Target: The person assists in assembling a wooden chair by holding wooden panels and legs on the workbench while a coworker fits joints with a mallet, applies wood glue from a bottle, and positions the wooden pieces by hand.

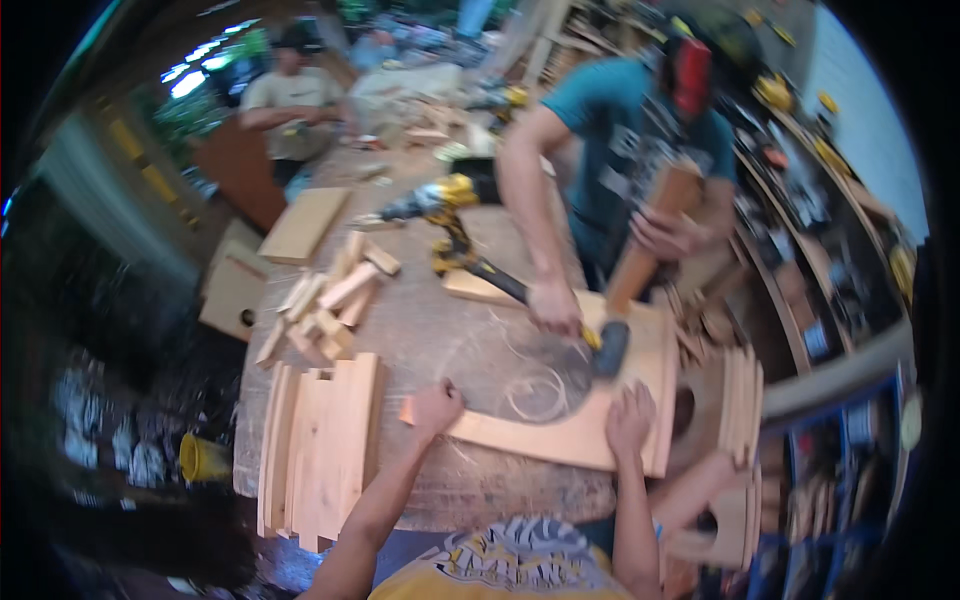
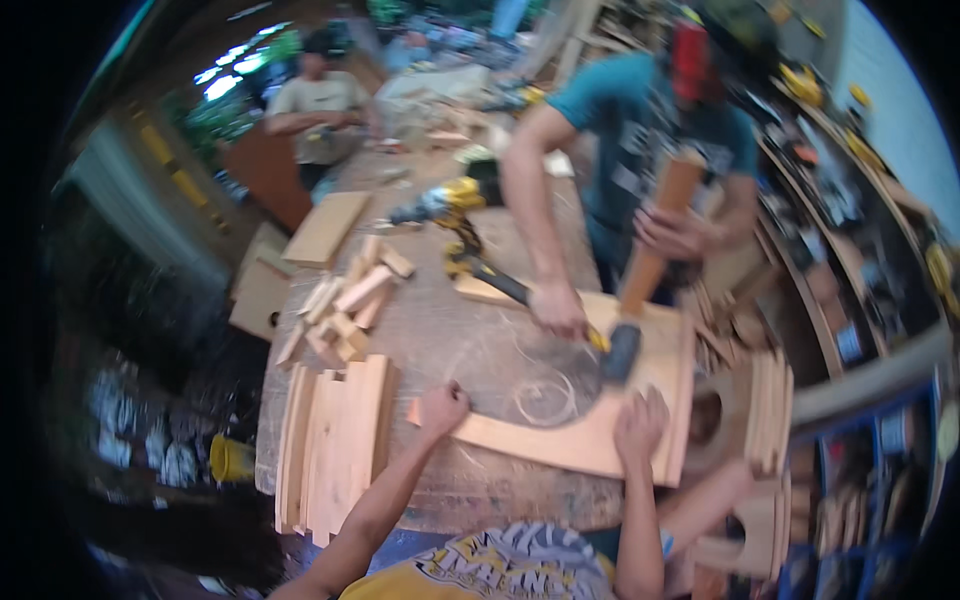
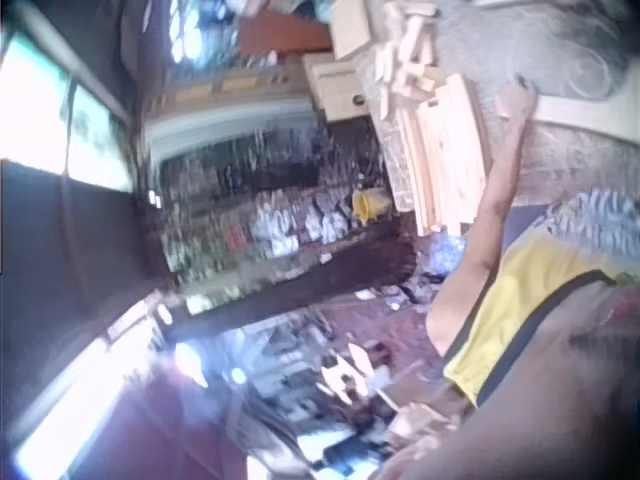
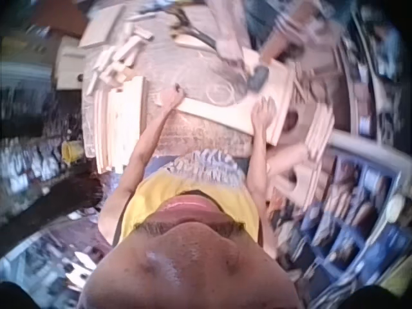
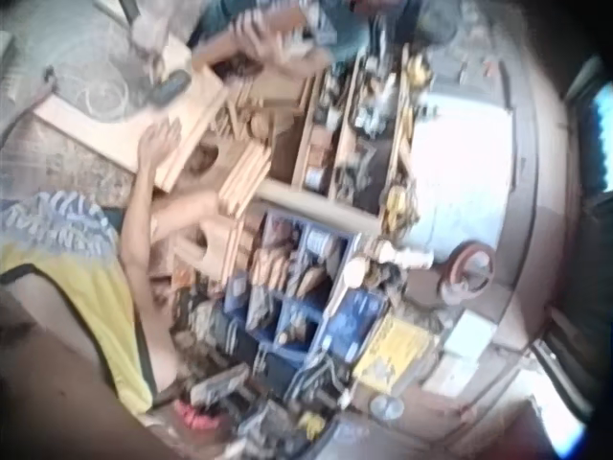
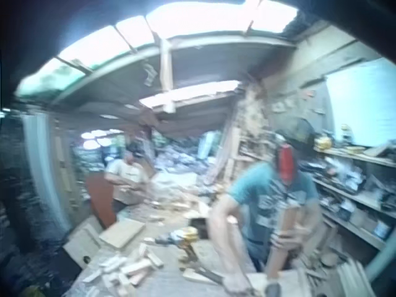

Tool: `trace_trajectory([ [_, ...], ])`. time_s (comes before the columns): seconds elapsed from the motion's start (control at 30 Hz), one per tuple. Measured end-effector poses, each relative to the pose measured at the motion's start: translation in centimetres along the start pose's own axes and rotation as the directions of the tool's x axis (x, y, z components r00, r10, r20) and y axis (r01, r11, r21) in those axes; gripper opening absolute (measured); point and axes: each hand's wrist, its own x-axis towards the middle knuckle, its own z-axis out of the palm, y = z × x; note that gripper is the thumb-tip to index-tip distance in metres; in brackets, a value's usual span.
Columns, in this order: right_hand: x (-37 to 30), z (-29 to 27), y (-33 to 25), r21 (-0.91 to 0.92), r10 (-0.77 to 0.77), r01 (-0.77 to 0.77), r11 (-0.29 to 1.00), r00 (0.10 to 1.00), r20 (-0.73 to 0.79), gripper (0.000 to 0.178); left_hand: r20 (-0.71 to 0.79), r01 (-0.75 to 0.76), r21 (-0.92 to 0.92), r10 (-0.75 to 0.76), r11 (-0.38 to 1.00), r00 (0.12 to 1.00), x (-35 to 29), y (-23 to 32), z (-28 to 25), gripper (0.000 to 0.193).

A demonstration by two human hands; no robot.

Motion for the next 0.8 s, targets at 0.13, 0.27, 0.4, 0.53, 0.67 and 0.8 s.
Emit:
trace_trajectory([
  [0.13,0.9,-0.3,-1.2,0.140,0.042,-0.035,0.990,0.998,-0.049,0.028,-0.074,-0.005,-0.040,0.003,0.999,0.997,0.2,-0.3,-0.8,0.027],
  [0.27,0.0,-1.7,-2.3,0.158,0.032,-0.027,0.987,0.999,-0.027,0.026,-0.096,0.000,-0.044,-0.004,0.999,0.995,0.6,0.3,-0.8,0.025],
  [0.4,-1.3,-2.7,-2.4,0.130,0.059,-0.057,0.990,0.998,-0.012,0.026,-0.093,-0.007,-0.057,0.002,0.998,0.996,0.5,1.2,-0.5,0.026],
  [0.53,-0.7,-3.0,-2.4,0.124,0.058,-0.057,0.991,0.998,-0.008,0.026,-0.092,-0.016,-0.039,0.012,0.999,0.996,0.3,0.7,0.1,0.027],
  [0.67,-0.4,-3.2,-2.5,0.127,0.042,-0.038,0.991,0.999,-0.034,0.025,-0.153,-0.029,-0.053,0.021,0.998,0.988,0.1,0.3,-0.2,0.027],
  [0.8,-0.7,-2.8,-1.9,0.103,0.014,-0.009,0.995,0.998,-0.055,0.024,-0.151,-0.049,-0.049,0.041,0.998,0.988,0.5,0.5,0.7,0.025],
])
